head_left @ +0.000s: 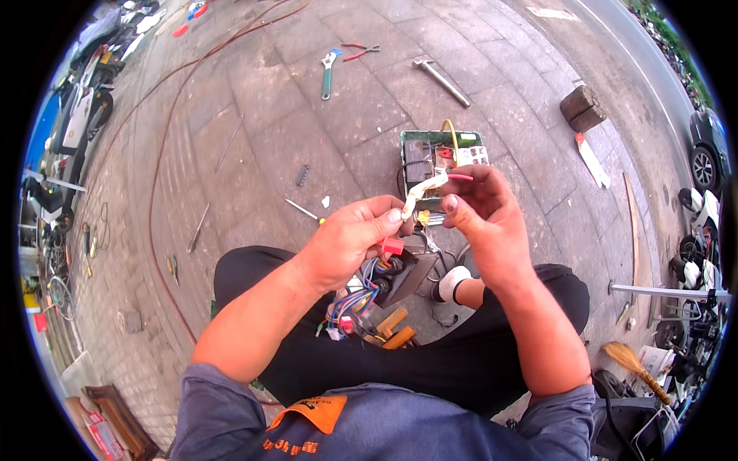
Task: The person removes a wiring harness from an electric scooter, sits on a stool, and uses pliers to strip and cut wires. They then twist the exposed wires together and wrap the connections with electrical tape.
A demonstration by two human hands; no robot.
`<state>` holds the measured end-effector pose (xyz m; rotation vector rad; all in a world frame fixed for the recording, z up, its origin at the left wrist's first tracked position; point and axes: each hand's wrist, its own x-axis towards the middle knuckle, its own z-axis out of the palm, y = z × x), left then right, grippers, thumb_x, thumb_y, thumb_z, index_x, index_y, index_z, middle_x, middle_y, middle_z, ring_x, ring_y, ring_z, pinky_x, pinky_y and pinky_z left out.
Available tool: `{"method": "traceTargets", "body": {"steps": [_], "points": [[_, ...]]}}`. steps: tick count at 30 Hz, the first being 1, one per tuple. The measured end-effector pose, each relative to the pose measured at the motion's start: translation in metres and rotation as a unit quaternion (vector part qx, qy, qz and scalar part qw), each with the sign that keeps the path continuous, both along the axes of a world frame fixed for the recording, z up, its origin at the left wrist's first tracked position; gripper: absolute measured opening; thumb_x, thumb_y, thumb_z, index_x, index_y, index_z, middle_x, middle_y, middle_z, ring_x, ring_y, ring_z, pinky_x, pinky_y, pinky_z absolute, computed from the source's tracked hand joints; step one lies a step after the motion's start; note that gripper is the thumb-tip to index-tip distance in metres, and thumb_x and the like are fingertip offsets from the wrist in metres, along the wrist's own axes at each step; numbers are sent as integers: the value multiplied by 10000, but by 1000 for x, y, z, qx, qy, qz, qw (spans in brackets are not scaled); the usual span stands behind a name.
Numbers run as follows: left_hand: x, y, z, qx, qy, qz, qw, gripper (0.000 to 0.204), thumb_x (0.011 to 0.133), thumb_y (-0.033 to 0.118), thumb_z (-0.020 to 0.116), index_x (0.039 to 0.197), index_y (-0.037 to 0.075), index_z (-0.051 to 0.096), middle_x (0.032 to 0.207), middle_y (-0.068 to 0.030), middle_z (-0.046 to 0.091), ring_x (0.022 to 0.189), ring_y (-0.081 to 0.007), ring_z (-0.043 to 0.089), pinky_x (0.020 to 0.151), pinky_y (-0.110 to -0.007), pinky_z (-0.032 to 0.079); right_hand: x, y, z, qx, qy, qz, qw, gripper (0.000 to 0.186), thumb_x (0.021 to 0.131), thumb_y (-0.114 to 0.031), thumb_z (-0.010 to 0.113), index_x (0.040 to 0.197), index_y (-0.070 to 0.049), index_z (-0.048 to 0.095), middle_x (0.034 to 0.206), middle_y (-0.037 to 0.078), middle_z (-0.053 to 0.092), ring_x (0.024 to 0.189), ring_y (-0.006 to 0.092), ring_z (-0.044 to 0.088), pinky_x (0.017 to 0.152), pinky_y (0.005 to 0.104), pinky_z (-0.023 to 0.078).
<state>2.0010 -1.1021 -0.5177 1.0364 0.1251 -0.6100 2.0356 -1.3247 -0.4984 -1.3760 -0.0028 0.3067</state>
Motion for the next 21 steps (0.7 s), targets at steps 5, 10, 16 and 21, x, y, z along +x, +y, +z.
{"method": "traceTargets", "body": {"steps": [5, 10, 16, 21], "points": [[-2, -7, -4, 25, -1, 11, 1000, 223, 1101, 257, 566, 1178, 58, 630, 996, 17, 620, 797, -33, 548, 704, -193, 468, 0, -2, -2, -291, -357, -140, 876, 286, 882, 9, 776, 1138, -26, 654, 990, 76, 632, 894, 166, 628, 745, 317, 542], [-6, -11, -17, 42, -59, 8, 997, 211, 1114, 222, 547, 1222, 64, 633, 1062, 4, 642, 915, -46, 580, 797, -214, 494, 1, 4, 2, -300, -270, -53, 913, 208, 880, -14, 787, 1081, -29, 735, 1013, 99, 684, 859, 211, 716, 754, 333, 574], [-7, -16, -19, 120, -113, 3, 986, 229, 1120, 229, 545, 1235, 52, 635, 1094, -3, 650, 986, -53, 565, 888, -250, 482, 3, 7, -8, -275, -300, -76, 910, 232, 881, -15, 792, 1111, -34, 759, 969, 105, 740, 806, 213, 744, 727, 326, 587], [-8, -20, -13, 196, -123, -14, 973, 254, 1131, 247, 529, 1215, 30, 632, 1082, 1, 644, 986, -51, 542, 894, -253, 463, 3, 8, -15, -262, -315, -91, 908, 201, 887, -1, 780, 1085, -30, 757, 957, 104, 753, 783, 201, 752, 706, 314, 584]]}}
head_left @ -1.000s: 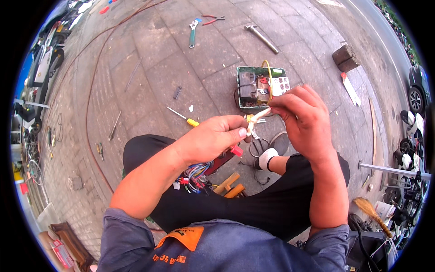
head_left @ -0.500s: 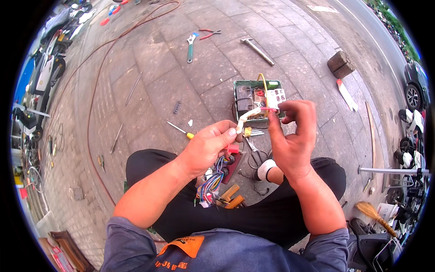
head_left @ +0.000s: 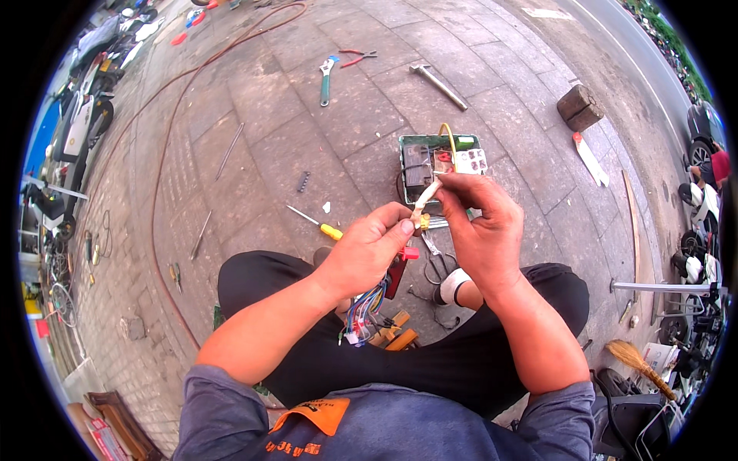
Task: The person removes a wiring harness from an electric scooter, sits on a stool, and uses pliers to strip and cut wires. They then twist the exposed wires together and wrap the connections with electrical tape.
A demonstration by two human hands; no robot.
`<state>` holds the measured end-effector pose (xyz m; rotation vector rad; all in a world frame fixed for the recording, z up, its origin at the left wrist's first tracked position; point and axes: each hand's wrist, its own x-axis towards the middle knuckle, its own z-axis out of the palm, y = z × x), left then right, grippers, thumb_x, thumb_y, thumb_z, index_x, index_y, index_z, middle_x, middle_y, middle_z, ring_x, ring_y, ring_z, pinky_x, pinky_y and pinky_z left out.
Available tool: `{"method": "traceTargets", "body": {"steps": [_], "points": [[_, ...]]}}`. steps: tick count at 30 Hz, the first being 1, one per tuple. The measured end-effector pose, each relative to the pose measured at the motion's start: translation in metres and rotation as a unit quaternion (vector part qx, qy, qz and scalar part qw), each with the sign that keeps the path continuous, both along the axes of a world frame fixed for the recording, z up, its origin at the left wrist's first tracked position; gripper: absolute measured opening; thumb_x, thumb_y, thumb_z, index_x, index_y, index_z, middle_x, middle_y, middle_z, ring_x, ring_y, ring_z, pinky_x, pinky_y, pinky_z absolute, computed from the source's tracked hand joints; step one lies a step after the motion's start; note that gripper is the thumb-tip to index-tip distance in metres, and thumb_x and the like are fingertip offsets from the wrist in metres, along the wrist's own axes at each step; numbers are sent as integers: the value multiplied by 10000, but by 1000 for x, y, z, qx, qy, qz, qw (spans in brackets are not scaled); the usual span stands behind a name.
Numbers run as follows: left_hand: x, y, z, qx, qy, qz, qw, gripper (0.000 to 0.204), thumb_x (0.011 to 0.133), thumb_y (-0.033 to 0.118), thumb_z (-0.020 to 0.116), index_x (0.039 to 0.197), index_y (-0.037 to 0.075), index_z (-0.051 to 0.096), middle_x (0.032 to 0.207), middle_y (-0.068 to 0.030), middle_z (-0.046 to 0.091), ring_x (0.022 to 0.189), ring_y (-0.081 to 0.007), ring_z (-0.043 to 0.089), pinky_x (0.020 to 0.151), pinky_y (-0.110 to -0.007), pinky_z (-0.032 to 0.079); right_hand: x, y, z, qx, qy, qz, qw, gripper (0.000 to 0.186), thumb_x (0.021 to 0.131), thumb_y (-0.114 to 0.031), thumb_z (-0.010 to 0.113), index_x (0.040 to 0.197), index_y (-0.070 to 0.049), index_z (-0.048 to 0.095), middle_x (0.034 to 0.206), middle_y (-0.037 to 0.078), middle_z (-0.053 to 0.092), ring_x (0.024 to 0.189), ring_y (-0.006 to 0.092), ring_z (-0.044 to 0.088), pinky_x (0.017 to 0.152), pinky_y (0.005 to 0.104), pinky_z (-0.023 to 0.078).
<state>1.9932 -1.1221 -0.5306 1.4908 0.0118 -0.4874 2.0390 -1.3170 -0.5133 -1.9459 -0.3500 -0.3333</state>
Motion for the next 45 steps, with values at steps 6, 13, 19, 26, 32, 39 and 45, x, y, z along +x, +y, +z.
{"method": "traceTargets", "body": {"steps": [6, 13, 19, 26, 32, 39, 45], "points": [[0, 1, -4, 74, -26, -2, 997, 289, 1130, 278, 529, 1205, 20, 635, 1010, 8, 643, 902, -58, 534, 817, -251, 476, -1, 2, 5, 33, 99, 11, 995, 121, 903, -26, 769, 1012, -8, 720, 974, 100, 732, 815, 173, 732, 733, 311, 577], [-4, 5, -2, 102, -44, 0, 994, 317, 1127, 309, 525, 1172, 20, 648, 986, -8, 653, 887, -62, 540, 809, -259, 475, 13, -7, -2, -12, 144, 66, 987, 133, 937, -103, 762, 987, -2, 691, 954, 75, 673, 763, 150, 632, 697, 316, 523], [-3, 3, -4, 148, -70, 2, 987, 340, 1101, 316, 525, 1129, -1, 646, 940, -87, 675, 899, -141, 614, 835, -348, 515, 13, -9, 6, -55, 223, 53, 972, 220, 922, -205, 786, 970, -15, 686, 864, 91, 668, 829, 216, 663, 752, 362, 534], [-2, -4, 6, 27, 49, 32, 998, 295, 1114, 292, 525, 1035, 29, 634, 860, 11, 600, 733, -66, 511, 666, -258, 440, 17, -8, 1, -213, -116, 9, 970, 219, 854, -145, 750, 941, -53, 571, 881, 154, 590, 839, 363, 622, 736, 476, 500], [2, -5, 3, 61, -3, 21, 998, 266, 1094, 256, 561, 957, 41, 634, 810, 20, 582, 731, -62, 506, 661, -264, 435, 23, -16, -13, -252, -138, -30, 957, 223, 864, -175, 722, 935, -53, 550, 904, 147, 577, 874, 344, 595, 735, 473, 465], [0, 4, 18, 84, -54, 42, 994, 318, 1078, 237, 587, 821, 50, 581, 732, 60, 499, 694, -46, 436, 616, -264, 374, 13, -8, -1, -227, -131, -35, 964, 220, 859, -116, 730, 933, -37, 539, 888, 165, 582, 833, 381, 604, 731, 485, 477], [-2, 5, 15, 38, 6, 43, 998, 279, 1077, 259, 595, 881, 63, 623, 749, 56, 530, 677, -39, 451, 615, -249, 382, 9, -12, -4, -225, -104, -13, 969, 213, 876, -111, 726, 943, -37, 537, 885, 163, 580, 841, 383, 603, 736, 483, 481]]}}
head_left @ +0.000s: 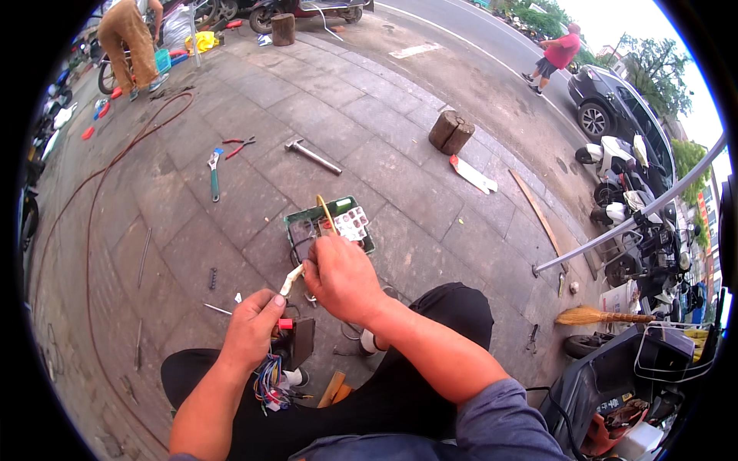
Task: The person removes a wiring harness from an electric scooter, sits on a stool, and uses pliers to strip and cut wires. They then twist the exposed wires together and wrap the connections with electrical tape.
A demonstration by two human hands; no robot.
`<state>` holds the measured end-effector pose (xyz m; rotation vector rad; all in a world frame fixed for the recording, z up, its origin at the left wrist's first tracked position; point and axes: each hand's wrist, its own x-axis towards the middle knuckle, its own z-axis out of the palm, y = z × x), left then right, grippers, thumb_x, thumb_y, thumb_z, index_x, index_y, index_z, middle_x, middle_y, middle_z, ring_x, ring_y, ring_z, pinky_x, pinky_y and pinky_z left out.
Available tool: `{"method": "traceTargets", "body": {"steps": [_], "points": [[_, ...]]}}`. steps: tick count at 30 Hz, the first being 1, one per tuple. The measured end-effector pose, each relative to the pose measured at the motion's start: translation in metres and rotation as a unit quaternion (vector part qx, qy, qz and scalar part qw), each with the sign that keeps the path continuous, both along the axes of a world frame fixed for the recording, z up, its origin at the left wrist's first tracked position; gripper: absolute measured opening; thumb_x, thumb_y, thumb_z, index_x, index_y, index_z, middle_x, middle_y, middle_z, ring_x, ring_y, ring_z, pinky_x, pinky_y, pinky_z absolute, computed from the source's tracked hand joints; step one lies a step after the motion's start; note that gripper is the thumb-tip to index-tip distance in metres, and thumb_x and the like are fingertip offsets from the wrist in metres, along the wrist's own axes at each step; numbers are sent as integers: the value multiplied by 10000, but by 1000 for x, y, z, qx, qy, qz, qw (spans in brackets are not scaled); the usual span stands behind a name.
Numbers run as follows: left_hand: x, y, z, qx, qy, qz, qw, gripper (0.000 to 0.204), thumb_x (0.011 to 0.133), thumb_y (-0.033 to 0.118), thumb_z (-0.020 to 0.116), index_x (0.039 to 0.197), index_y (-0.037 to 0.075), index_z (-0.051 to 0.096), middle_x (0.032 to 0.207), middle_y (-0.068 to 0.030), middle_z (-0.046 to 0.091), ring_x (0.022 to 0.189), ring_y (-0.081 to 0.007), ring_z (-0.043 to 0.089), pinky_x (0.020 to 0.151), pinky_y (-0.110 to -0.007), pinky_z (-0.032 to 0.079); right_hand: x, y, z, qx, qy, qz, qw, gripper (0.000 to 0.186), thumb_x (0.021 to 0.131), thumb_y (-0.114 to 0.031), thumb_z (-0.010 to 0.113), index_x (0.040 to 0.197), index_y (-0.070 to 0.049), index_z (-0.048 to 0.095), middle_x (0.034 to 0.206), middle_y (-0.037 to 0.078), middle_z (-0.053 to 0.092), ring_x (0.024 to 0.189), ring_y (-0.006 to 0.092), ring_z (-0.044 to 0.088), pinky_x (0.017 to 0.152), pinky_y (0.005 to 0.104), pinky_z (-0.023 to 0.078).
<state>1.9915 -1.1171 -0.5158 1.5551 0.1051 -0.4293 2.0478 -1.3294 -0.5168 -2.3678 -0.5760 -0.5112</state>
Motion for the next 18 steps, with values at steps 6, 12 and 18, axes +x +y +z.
{"method": "traceTargets", "body": {"steps": [6, 12, 18], "points": [[4, -7, 4, -92, 76, 19, 993, 274, 1077, 306, 593, 1103, 44, 669, 850, 16, 594, 671, -57, 510, 611, -231, 412, 8, 0, -5, 31, 22, 58, 998, 223, 907, -175, 719, 976, -48, 550, 907, 159, 602, 857, 377, 621, 747, 484, 502], [13, 10, -3, -88, 48, 117, 988, 305, 1069, 334, 586, 1137, 46, 658, 856, 16, 593, 675, -57, 508, 581, -234, 404, 11, -2, -3, 43, 128, 6, 991, 230, 1007, -286, 656, 1076, -73, 604, 965, 174, 680, 945, 413, 677, 800, 501, 539], [29, 39, -3, -125, -58, 187, 973, 241, 1083, 276, 592, 1124, 50, 663, 906, 19, 620, 793, -60, 531, 709, -235, 442, 26, -2, -100, -311, 313, 82, 893, 379, 1013, -369, 599, 1146, -15, 612, 1033, 201, 742, 998, 406, 713, 867, 509, 563]]}}
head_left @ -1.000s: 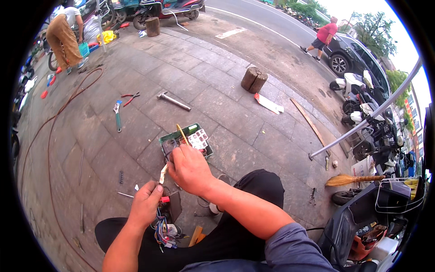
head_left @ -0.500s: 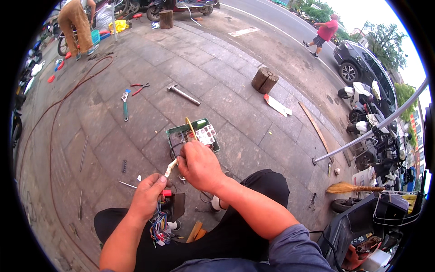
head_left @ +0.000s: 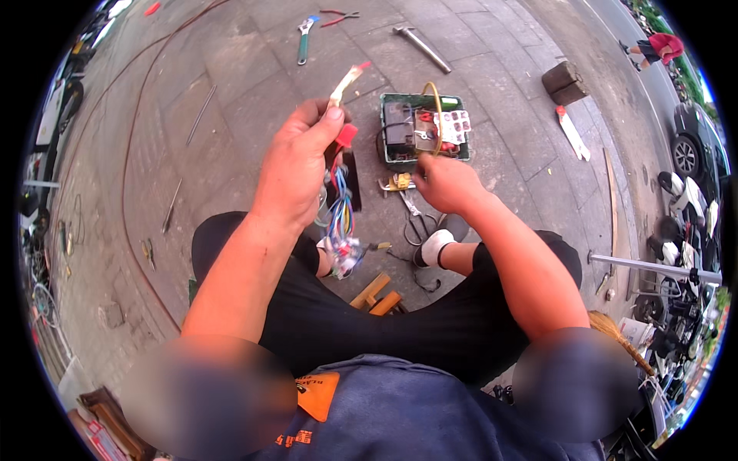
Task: The person removes a wiring harness from an electric scooter, sits on a stool, and uses pliers to strip and cut wires. They then twist the exposed wires together and wrap the connections with electrical tape.
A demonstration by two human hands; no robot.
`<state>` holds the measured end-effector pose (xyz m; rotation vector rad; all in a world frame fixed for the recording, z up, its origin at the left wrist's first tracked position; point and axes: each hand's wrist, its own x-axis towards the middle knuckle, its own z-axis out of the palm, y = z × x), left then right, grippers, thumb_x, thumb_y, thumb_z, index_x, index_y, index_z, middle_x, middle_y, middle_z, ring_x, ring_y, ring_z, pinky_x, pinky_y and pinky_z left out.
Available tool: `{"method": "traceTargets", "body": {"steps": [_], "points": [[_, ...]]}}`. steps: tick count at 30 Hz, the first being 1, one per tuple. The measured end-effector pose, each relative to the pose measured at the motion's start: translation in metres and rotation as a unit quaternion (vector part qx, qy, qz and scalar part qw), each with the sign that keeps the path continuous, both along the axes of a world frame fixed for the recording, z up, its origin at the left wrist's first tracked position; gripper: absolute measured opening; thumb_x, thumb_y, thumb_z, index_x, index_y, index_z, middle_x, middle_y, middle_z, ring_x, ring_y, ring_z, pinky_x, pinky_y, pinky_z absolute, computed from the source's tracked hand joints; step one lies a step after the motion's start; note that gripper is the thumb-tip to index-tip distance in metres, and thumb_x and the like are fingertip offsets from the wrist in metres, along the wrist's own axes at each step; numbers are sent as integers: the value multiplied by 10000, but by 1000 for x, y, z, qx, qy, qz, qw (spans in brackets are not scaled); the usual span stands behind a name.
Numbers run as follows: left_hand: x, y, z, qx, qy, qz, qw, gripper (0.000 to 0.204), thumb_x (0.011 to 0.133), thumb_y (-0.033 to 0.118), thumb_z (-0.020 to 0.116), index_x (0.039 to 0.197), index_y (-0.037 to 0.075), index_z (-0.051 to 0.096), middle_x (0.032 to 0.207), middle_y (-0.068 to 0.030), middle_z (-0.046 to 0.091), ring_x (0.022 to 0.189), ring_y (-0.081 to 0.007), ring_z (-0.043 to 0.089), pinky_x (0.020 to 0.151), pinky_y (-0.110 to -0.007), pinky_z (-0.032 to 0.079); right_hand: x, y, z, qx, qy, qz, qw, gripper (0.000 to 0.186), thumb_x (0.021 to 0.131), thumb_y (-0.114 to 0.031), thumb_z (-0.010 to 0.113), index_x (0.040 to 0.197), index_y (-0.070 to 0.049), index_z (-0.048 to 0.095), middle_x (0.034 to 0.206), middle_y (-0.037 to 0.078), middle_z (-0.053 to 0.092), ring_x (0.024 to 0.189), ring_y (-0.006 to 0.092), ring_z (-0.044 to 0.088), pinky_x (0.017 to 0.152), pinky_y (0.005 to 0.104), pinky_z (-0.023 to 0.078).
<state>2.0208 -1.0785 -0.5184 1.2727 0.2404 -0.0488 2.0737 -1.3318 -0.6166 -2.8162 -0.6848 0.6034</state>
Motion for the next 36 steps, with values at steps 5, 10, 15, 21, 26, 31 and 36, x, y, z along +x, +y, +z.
{"method": "traceTargets", "body": {"steps": [5, 10, 15, 21, 26, 31, 36], "points": [[6, 19, 7, 6, -45, 64, 997, 210, 1088, 248, 602, 1143, 58, 671, 949, 13, 643, 833, -74, 569, 776, -261, 474, 15, 20, -115, -233, 170, 72, 955, 305, 917, -287, 693, 1109, -71, 788, 1174, 160, 767, 1108, 352, 731, 938, 463, 584], [12, 42, 6, 23, 6, 104, 994, 217, 1070, 256, 639, 1134, 49, 653, 959, -13, 627, 843, -98, 585, 786, -290, 497, -33, 1, -218, -285, 238, 34, 928, 296, 899, -200, 677, 1158, -124, 801, 1286, 100, 750, 1178, 292, 725, 967, 436, 582], [8, 53, -11, 46, 81, 62, 994, 192, 1059, 227, 656, 1129, 48, 646, 948, -6, 608, 848, -95, 585, 793, -290, 501, -61, -21, -261, -297, 203, -110, 927, 335, 995, -217, 584, 1268, -72, 712, 1331, 133, 725, 1214, 297, 711, 977, 402, 581], [16, 33, -12, 15, 137, -40, 990, 220, 1031, 205, 700, 1139, 14, 704, 1046, -43, 701, 979, -117, 642, 900, -293, 514, -72, -31, -321, -243, 168, -175, 939, 355, 967, -231, 631, 1235, -4, 575, 1209, 194, 732, 1154, 302, 730, 945, 393, 597], [13, 29, -31, 157, 156, -75, 972, 294, 1016, 276, 711, 1107, -3, 726, 1031, -70, 698, 989, -150, 638, 913, -319, 495, -65, -14, -288, -207, 205, -209, 934, 510, 946, -254, 698, 1336, 32, 533, 1205, 207, 727, 1169, 311, 721, 979, 380, 586], [27, 17, -49, 338, 143, -165, 916, 366, 1007, 349, 685, 1078, -1, 766, 993, -126, 725, 933, -208, 675, 862, -355, 509, -19, -3, -228, -222, 304, -176, 909, 682, 865, -327, 766, 1410, 24, 555, 1447, 203, 639, 1345, 309, 627, 1079, 386, 536], [23, -6, -99, 349, 174, -187, 902, 395, 1000, 397, 685, 1097, 28, 787, 966, -131, 770, 900, -218, 720, 835, -372, 538, 53, -44, -148, -328, 306, -19, 894, 593, 810, -404, 807, 1323, -117, 731, 1407, 118, 686, 1273, 301, 673, 1075, 436, 535]]}}
